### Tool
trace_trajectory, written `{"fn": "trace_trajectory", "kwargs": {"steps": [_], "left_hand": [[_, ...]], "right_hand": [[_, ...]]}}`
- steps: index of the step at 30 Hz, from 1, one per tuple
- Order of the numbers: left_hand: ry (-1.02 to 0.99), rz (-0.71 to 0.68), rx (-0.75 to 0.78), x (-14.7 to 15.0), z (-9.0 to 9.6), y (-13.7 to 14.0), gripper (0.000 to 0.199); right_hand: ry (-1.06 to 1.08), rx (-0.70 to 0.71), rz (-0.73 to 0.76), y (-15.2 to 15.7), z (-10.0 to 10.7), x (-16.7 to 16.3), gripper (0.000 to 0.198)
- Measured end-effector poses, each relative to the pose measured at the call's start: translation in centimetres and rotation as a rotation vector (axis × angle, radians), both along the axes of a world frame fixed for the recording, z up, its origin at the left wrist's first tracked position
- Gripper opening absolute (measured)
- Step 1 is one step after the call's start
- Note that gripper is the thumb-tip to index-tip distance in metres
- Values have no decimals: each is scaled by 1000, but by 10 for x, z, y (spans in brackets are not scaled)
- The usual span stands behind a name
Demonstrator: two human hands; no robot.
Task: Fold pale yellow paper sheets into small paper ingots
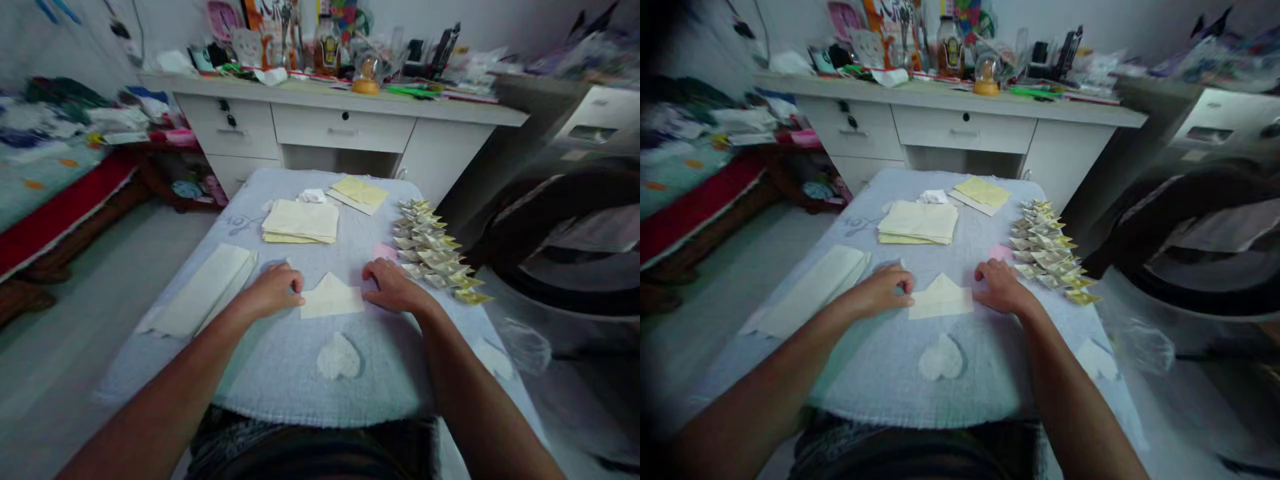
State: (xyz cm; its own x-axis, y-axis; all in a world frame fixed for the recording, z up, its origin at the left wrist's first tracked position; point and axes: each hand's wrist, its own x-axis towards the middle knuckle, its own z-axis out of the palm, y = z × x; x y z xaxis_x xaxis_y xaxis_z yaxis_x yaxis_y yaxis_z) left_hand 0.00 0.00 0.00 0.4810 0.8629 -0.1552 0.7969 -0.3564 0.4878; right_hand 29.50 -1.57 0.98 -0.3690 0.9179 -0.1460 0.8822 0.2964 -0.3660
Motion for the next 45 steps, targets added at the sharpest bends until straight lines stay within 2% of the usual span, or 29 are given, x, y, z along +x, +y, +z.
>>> {"fn": "trace_trajectory", "kwargs": {"steps": [4,6,9,12,17,21,23,25,27,29,32,35,39,45], "left_hand": [[9,-19,-5,2,2,1,13],[26,-30,-8,3,3,2,14],[55,-53,-31,2,5,5,14],[69,-94,-84,0,8,11,16],[26,-106,-101,7,15,14,35],[-129,-138,-90,23,16,10,35],[-197,-124,-193,29,12,9,25],[-347,-103,-318,32,6,9,20],[-562,-55,-457,32,-1,10,27],[-767,34,-570,31,-7,10,34],[-951,172,-590,34,-11,9,40],[-1052,246,-535,43,-12,4,43],[-1071,246,-460,54,-14,0,41],[-979,129,-442,57,-22,-1,35]], "right_hand": [[151,11,43,-4,6,-11,24],[142,26,27,-6,4,-21,23],[80,75,-15,-8,-4,-35,32],[79,106,-14,-8,-10,-41,22],[162,141,25,-8,-8,-40,14],[226,119,50,-8,-7,-40,13],[285,117,52,-7,-8,-39,12],[383,121,14,-6,-10,-38,12],[562,135,-61,-4,-13,-37,11],[817,151,-162,-2,-18,-37,22],[1120,71,-261,0,-25,-39,40],[1230,-45,-238,-1,-29,-47,37],[1363,-213,-194,-4,-29,-59,33],[1454,-241,-295,-5,-26,-62,26]]}}
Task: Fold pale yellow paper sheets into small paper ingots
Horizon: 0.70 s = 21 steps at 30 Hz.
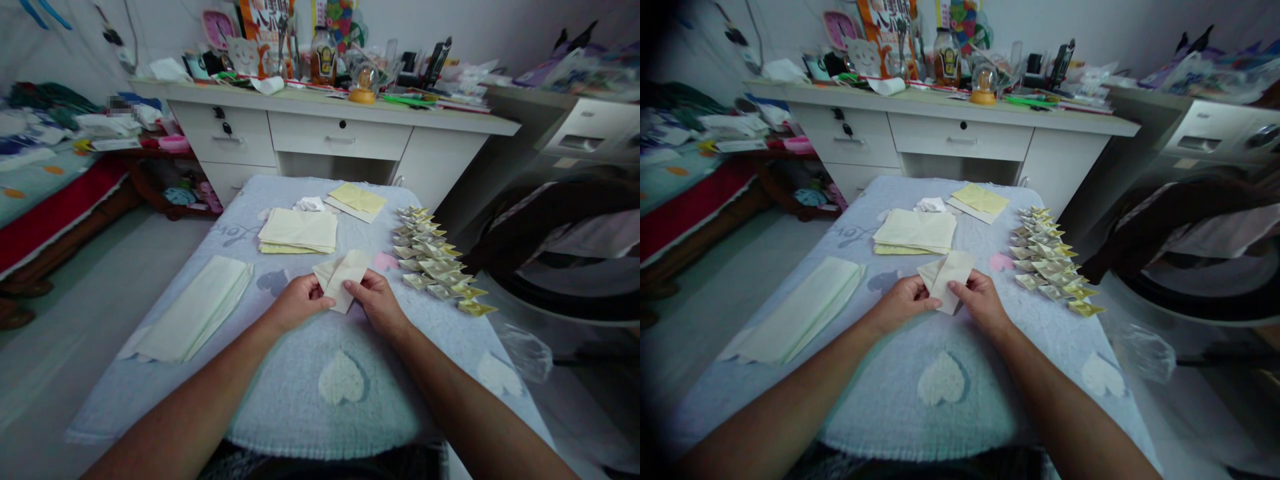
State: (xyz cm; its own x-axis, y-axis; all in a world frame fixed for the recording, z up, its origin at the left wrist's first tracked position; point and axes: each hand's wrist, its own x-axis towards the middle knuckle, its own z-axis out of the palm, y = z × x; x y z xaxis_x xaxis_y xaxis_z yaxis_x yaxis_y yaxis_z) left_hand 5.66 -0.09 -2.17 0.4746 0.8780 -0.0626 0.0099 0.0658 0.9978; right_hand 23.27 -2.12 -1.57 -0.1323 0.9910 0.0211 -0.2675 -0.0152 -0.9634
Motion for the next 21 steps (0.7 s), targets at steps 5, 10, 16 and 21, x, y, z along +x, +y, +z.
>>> {"fn": "trace_trajectory", "kwargs": {"steps": [5,10,16,21], "left_hand": [[241,-62,98,-3,2,-2,19],[334,21,151,-4,12,-6,19],[229,34,158,-4,15,-11,25],[-171,21,-99,-3,21,-13,48]], "right_hand": [[-2,0,-103,2,0,2,31],[-294,145,-267,7,1,11,27],[-983,539,-468,6,9,23,5],[-1243,724,-330,3,9,18,14]]}}
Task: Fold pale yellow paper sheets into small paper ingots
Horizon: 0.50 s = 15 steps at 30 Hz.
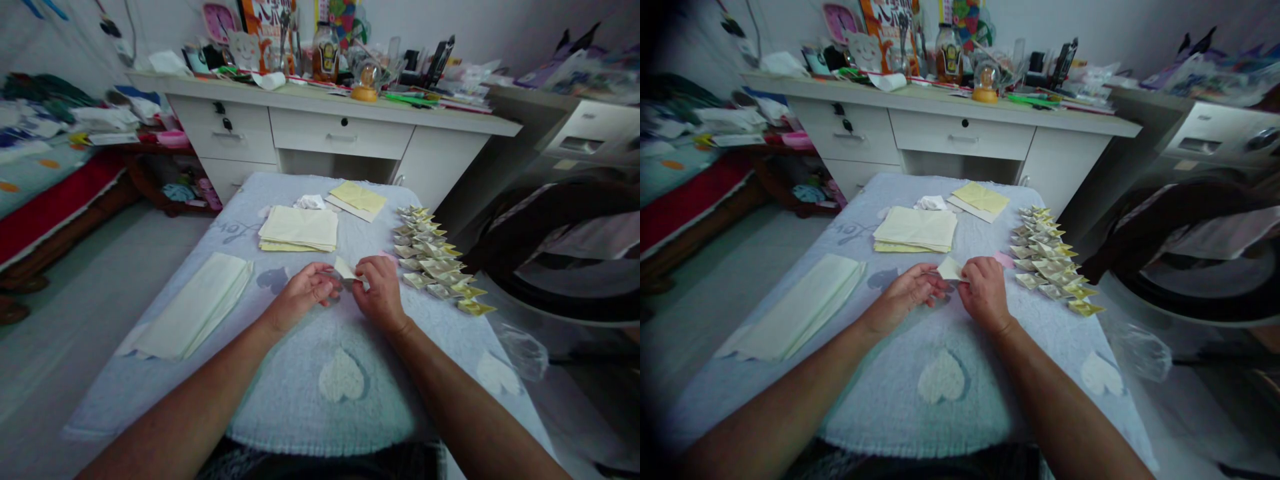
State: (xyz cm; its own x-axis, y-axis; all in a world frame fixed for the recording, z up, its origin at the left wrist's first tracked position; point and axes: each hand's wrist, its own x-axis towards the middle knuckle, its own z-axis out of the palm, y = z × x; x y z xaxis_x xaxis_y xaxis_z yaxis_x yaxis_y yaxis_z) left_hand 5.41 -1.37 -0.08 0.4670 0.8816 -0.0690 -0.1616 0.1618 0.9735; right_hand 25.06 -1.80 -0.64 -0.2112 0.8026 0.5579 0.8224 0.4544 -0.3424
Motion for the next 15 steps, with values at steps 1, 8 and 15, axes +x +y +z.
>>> {"fn": "trace_trajectory", "kwargs": {"steps": [1,8,15], "left_hand": [[-48,14,-44,0,1,0,51],[191,157,13,-3,-11,10,43],[666,137,389,-14,-18,15,24]], "right_hand": [[-54,-25,37,-1,-1,-2,15],[-218,-197,272,-3,-6,-15,23],[-164,-295,232,-1,-5,-3,36]]}}
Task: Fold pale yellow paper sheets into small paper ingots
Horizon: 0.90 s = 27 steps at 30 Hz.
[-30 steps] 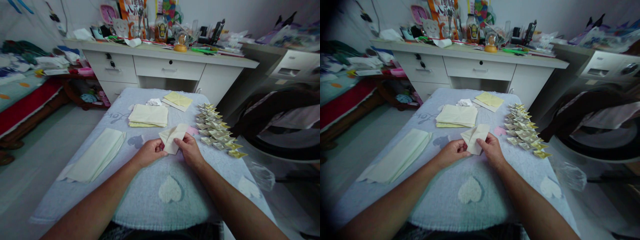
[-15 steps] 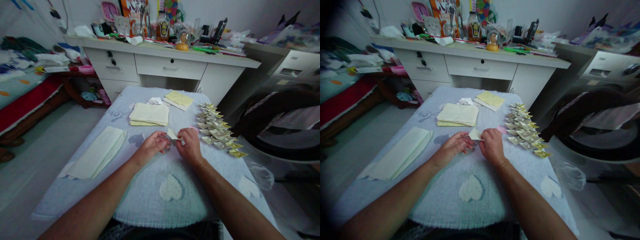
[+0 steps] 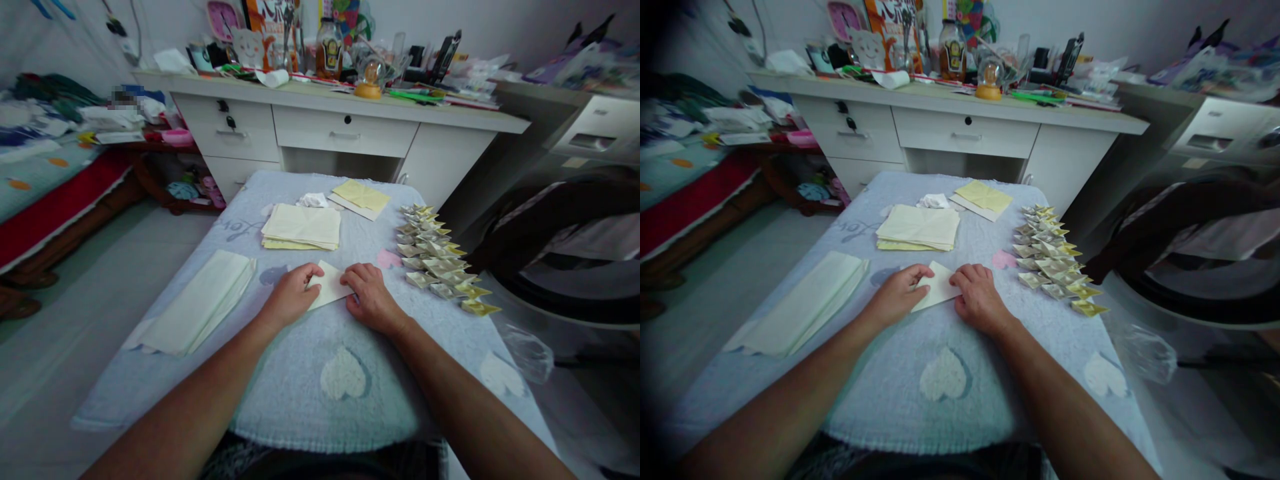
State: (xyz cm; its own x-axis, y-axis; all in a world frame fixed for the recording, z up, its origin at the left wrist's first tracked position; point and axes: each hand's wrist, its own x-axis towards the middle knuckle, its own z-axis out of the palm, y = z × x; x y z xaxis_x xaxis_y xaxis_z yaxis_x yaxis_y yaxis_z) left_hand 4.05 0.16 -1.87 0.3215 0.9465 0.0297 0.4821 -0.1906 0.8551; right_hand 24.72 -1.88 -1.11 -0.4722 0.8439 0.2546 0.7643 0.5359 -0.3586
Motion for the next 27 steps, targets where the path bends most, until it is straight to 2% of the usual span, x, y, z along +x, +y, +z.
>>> {"fn": "trace_trajectory", "kwargs": {"steps": [2,6,12,18,24,27], "left_hand": [[160,-6,92,-1,4,-2,21],[312,-27,234,-3,9,-5,20],[336,-54,258,-6,4,-3,23],[463,9,365,-9,2,-4,25],[429,-193,347,-10,7,-5,43],[427,-231,371,-11,9,-4,34]], "right_hand": [[8,-11,-3,1,-1,3,38],[20,-8,21,2,-3,5,39],[59,5,85,3,-4,5,46],[10,-47,131,1,-3,3,46],[21,-58,108,2,-3,2,43],[47,-63,104,4,-5,4,40]]}}
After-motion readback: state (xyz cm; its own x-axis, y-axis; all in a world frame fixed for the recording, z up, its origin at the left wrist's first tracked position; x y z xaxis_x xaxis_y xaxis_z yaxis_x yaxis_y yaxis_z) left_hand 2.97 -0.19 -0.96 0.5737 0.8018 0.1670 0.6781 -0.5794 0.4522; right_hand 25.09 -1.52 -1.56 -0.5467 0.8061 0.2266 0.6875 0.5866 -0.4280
